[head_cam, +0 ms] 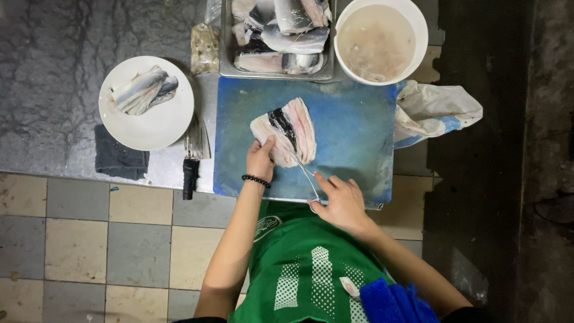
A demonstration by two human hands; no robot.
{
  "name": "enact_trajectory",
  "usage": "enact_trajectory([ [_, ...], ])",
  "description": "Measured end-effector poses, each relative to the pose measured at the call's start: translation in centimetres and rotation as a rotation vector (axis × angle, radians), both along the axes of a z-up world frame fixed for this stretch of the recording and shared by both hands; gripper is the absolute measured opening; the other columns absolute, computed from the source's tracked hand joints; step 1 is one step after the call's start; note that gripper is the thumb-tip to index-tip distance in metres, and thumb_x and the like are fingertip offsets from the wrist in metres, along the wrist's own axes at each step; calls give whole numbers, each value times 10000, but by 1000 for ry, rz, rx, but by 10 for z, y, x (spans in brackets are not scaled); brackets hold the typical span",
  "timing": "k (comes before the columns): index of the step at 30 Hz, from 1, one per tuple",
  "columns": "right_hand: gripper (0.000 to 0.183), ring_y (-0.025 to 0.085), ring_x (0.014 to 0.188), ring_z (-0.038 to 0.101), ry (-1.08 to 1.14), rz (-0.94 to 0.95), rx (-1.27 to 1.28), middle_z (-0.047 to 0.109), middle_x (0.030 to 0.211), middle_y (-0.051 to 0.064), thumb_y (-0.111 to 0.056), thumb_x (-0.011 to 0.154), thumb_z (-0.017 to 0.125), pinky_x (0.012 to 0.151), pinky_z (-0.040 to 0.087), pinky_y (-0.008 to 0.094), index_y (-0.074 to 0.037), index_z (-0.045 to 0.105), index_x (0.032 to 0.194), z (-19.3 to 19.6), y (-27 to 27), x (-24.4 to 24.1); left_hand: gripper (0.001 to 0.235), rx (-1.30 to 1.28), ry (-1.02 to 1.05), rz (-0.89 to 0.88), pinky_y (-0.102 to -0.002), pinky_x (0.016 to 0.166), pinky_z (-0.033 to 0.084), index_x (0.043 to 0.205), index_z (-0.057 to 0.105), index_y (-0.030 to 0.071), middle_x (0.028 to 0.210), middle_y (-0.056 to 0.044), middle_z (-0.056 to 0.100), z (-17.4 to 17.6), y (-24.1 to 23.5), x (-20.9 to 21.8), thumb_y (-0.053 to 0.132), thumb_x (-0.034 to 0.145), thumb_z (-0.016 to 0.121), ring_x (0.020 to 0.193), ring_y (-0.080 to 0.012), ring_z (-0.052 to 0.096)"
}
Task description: The person uses a pair of shears to trim and debone processed fish fillets on a blue cutting board, occasionally dipping the shears into a bowl of water and placing trimmed pieces on a white plate.
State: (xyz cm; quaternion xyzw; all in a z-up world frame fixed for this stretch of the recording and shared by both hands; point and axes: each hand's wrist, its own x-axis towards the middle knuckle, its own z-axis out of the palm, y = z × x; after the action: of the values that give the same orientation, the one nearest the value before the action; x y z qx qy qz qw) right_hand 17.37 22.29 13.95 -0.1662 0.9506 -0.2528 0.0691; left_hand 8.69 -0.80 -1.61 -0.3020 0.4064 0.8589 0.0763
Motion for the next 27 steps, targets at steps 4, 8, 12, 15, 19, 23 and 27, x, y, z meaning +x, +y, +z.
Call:
enact_trajectory([
  [4, 690, 320, 747, 628, -6, -12, 49, 652, 902, 120, -421, 778, 749, 752, 468, 458, -78, 619, 1363, -9, -10, -1, 242, -111, 42, -28, -300, 588, 506, 1184, 644, 1, 1002, -76, 706, -4, 3, 2, 145, 1001, 709, 759, -161, 651],
  [8, 666, 334, 742, 641, 47, 41, 9, 660, 904, 136, -365, 830, 744, 740, 482, 474, -12, 597, 1375, -25, -12, -4, 253, -124, 37, -10, -294, 628, 569, 1164, 638, 3, 1009, -68, 730, 4, 5, 1, 108, 940, 691, 788, -149, 702],
  [12, 619, 217, 676, 605, -329, -75, -406, 661, 782, 115, -331, 879, 768, 628, 507, 345, -26, 611, 1395, -44, -2, -7, 251, -322, 98, -52, -296, 658, 528, 1158, 661, -32, 1005, -92, 728, -2, 4, 5, 65, 937, 729, 795, -155, 662],
  [15, 557, 137, 620, 507, -782, -290, -908, 630, 763, 82, -281, 914, 748, 548, 417, 293, 33, 615, 1354, -62, 8, -13, 252, -388, 195, -37, -287, 798, 560, 1160, 660, -27, 1066, -78, 736, -7, 6, 6, 48, 926, 716, 900, -142, 676],
  [19, 537, 110, 598, 428, -1435, -553, -1638, 578, 824, 44, -382, 996, 611, 579, 386, 256, 54, 602, 1309, -66, 29, -17, 267, -460, 163, -84, -300, 806, 552, 1147, 653, -25, 1050, -85, 735, -6, 3, 6, 72, 910, 730, 899, -154, 672],
  [23, 589, 98, 593, 424, -1476, -470, -1751, 562, 840, 26, -445, 1010, 580, 588, 379, 258, 42, 575, 1340, -47, 34, -12, 292, -659, 209, -140, -282, 810, 544, 1163, 648, -19, 1036, -85, 741, -7, 0, 4, 111, 916, 733, 895, -142, 675],
  [27, 631, 104, 627, 429, -1405, -443, -1721, 542, 858, 28, -437, 1027, 566, 640, 399, 267, 73, 531, 1396, -19, 44, -5, 286, -580, 188, -92, -280, 804, 552, 1139, 665, -28, 1030, -81, 752, -11, -3, -3, 113, 901, 740, 892, -141, 690],
])
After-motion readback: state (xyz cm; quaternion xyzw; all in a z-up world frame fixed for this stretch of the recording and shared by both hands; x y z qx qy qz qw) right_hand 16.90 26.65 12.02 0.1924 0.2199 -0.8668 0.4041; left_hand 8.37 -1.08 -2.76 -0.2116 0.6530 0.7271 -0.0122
